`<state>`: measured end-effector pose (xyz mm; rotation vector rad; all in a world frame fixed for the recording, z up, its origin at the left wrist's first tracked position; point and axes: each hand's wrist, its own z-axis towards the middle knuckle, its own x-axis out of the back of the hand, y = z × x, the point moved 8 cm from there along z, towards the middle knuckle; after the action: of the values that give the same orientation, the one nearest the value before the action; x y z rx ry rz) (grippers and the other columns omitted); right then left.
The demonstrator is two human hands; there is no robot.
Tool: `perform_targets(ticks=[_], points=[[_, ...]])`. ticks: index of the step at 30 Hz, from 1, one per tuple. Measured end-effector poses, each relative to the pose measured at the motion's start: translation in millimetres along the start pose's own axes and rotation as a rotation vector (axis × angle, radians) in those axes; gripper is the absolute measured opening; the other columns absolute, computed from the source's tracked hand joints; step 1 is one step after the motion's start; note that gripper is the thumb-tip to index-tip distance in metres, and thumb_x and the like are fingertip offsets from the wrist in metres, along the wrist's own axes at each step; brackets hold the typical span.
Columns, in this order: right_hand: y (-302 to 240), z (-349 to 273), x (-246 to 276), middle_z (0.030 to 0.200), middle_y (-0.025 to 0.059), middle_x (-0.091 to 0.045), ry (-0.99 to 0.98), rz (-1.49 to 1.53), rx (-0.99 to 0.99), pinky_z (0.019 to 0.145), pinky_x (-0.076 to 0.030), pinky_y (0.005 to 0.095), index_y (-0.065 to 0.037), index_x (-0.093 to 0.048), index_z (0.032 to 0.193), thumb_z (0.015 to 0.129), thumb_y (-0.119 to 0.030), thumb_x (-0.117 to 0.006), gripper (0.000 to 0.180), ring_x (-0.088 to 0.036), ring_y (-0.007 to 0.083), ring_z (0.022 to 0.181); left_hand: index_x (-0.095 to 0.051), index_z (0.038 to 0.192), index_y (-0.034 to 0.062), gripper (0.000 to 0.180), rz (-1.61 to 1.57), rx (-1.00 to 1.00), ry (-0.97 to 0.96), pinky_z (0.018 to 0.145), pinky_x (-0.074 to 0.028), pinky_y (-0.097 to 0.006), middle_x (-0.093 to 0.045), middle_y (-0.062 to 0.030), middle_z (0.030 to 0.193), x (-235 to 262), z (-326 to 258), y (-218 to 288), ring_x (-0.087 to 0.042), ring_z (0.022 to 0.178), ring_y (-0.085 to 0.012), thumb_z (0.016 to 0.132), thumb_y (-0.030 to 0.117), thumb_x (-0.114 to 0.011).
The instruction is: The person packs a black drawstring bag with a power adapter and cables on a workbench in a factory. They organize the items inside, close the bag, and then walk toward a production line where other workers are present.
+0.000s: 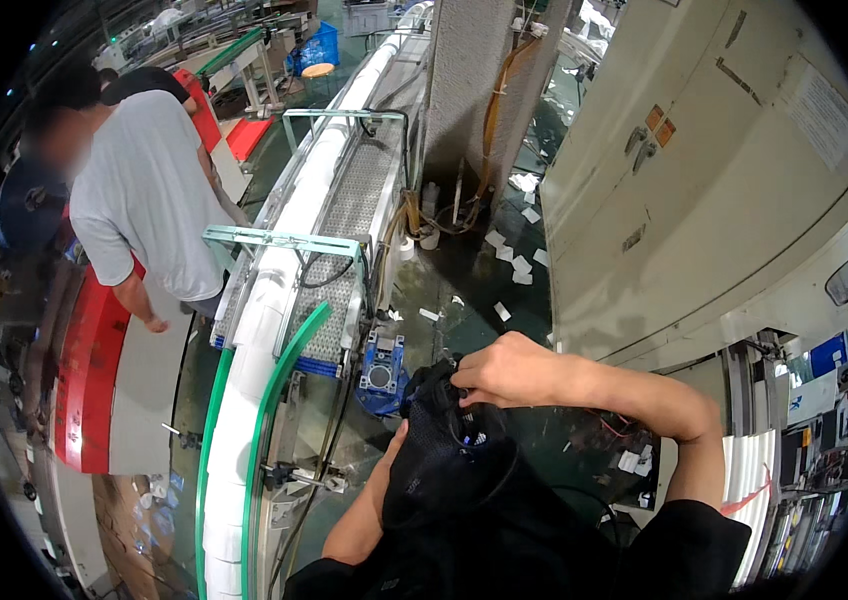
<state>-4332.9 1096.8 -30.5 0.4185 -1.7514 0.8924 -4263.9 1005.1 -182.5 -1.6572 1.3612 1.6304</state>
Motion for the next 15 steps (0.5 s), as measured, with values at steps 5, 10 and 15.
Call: perform_targets(ticks=[5,10,15], points=[[10.4,-6.0,1.6,0.093,0.0091,-0.068,0.074,0.073,0.157,0.065,-0.053,0.0392,-0.005,-0.066,0.111,0.091,-0.030,-0.065,0.032,-0.067,0.0305,0.083,-0.046,0.139,0.0016,0.062,-0.057,0.079,-0.016,0.106,-0.044,-0.038,-0.056,-0.0149,0.133,3.7,-7.3,-5.1,-0.057,0.119,-0.0252,0.095,0.045,-0.049],[0.4,-9.2,15.6,0.103,0.0140,-0.068,-0.176,0.078,0.095,0.074,-0.052,0.0457,-0.005,-0.058,0.120,0.098,-0.035,-0.052,0.037,-0.064,0.0370,0.093,-0.046,0.139,0.0017,0.062,-0.134,0.170,-0.041,0.107,-0.044,-0.038,-0.056,-0.0148,0.133,14.3,-22.6,-4.5,-0.056,0.120,-0.0252,0.095,0.045,-0.050],[-16.6,-10.7,8.4,0.107,0.0137,-0.068,-0.479,0.002,0.172,0.080,-0.051,0.0457,-0.006,-0.058,0.121,0.099,-0.038,-0.049,0.039,-0.062,0.0369,0.101,-0.046,0.139,0.0019,0.063,-0.165,0.230,-0.070,0.107,-0.043,-0.037,-0.055,-0.0147,0.134,21.4,-30.8,0.1,-0.056,0.121,-0.0251,0.095,0.045,-0.050]])
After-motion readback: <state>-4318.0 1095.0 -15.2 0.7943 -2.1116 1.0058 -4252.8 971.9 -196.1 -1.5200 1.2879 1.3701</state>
